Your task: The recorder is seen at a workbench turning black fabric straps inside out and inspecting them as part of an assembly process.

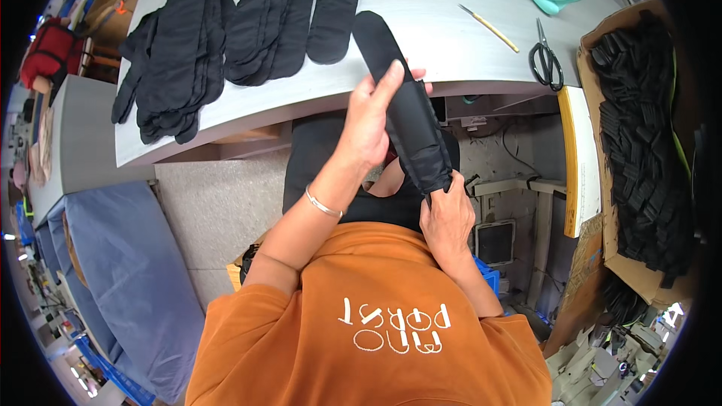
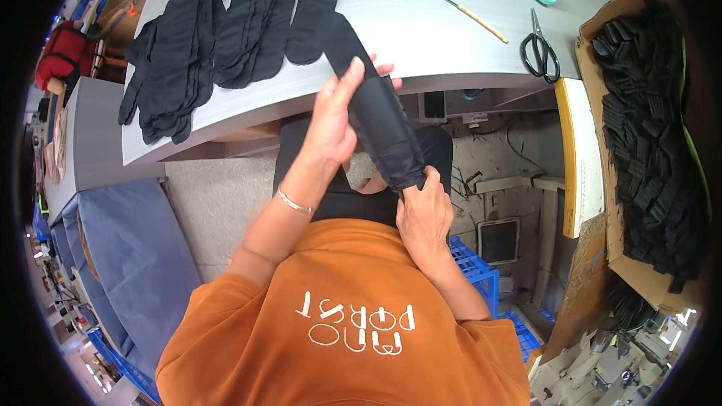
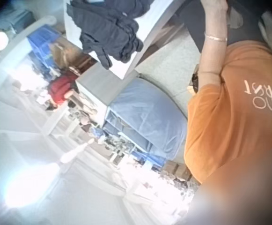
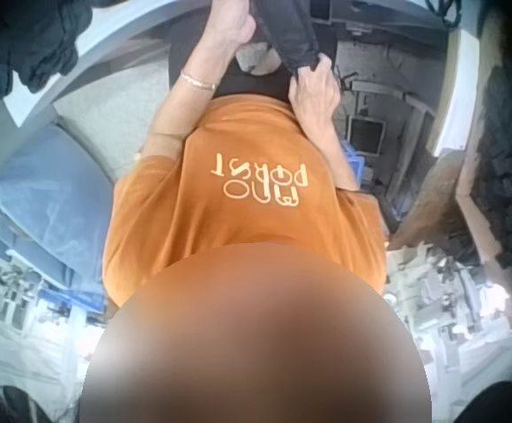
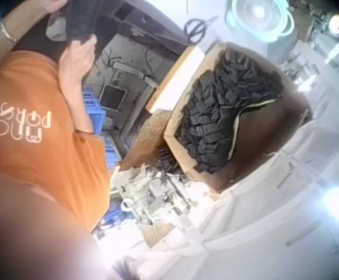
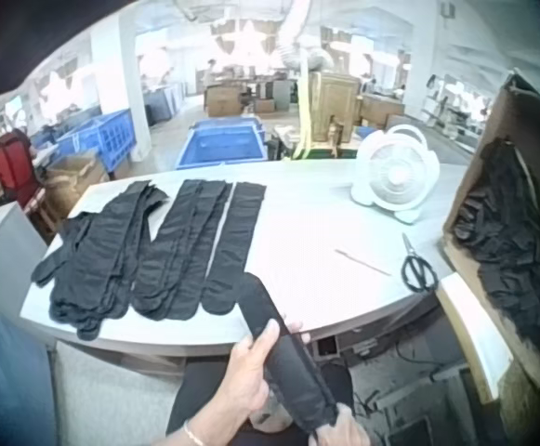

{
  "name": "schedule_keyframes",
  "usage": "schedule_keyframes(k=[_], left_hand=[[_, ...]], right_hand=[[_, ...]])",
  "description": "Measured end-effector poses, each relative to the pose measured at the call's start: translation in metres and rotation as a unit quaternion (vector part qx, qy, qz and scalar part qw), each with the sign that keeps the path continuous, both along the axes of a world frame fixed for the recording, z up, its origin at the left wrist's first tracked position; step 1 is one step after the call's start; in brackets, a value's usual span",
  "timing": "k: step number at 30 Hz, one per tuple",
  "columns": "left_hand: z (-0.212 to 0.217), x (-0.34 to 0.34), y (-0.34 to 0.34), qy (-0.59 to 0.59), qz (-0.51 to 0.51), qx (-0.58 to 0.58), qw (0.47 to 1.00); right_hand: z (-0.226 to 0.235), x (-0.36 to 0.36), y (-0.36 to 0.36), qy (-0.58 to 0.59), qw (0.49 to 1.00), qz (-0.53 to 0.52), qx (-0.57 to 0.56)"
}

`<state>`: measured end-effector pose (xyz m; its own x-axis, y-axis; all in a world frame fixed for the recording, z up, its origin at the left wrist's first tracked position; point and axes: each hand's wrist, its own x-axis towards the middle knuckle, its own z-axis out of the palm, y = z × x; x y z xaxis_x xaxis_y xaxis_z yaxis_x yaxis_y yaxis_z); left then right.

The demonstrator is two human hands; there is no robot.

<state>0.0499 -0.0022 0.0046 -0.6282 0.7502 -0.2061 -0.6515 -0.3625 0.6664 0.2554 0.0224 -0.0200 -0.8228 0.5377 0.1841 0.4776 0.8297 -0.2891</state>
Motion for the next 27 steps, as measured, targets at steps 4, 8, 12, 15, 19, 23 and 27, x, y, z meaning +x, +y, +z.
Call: schedule_keyframes(k=[4, 8, 12, 15, 19, 23, 27], left_hand=[[-0.004, 0.027, -0.005, -0.059, -0.023, 0.019, 0.998], [-0.002, 0.032, -0.005, -0.065, -0.014, 0.0, 0.998], [-0.02, 0.05, -0.006, -0.047, -0.009, -0.018, 0.999], [-0.024, 0.046, -0.009, -0.048, -0.02, -0.024, 0.998], [-0.013, 0.019, -0.007, -0.009, 0.021, -0.038, 0.999], [0.019, -0.013, 0.005, 0.029, 0.187, -0.006, 0.982], [0.018, -0.016, 0.005, 0.037, 0.163, -0.013, 0.986]], right_hand=[[0.008, -0.009, -0.005, 0.005, 1.0, 0.007, -0.006], [0.001, -0.015, -0.007, 0.006, 1.0, -0.001, -0.024], [-0.01, -0.023, -0.011, -0.004, 0.999, -0.019, -0.039], [-0.011, -0.026, -0.011, -0.031, 0.997, -0.035, -0.056], [-0.003, -0.023, -0.006, -0.027, 0.999, -0.014, 0.016], [0.002, -0.02, -0.009, -0.023, 0.999, 0.023, 0.023], [0.007, -0.018, -0.019, 0.018, 0.994, 0.068, -0.083]])
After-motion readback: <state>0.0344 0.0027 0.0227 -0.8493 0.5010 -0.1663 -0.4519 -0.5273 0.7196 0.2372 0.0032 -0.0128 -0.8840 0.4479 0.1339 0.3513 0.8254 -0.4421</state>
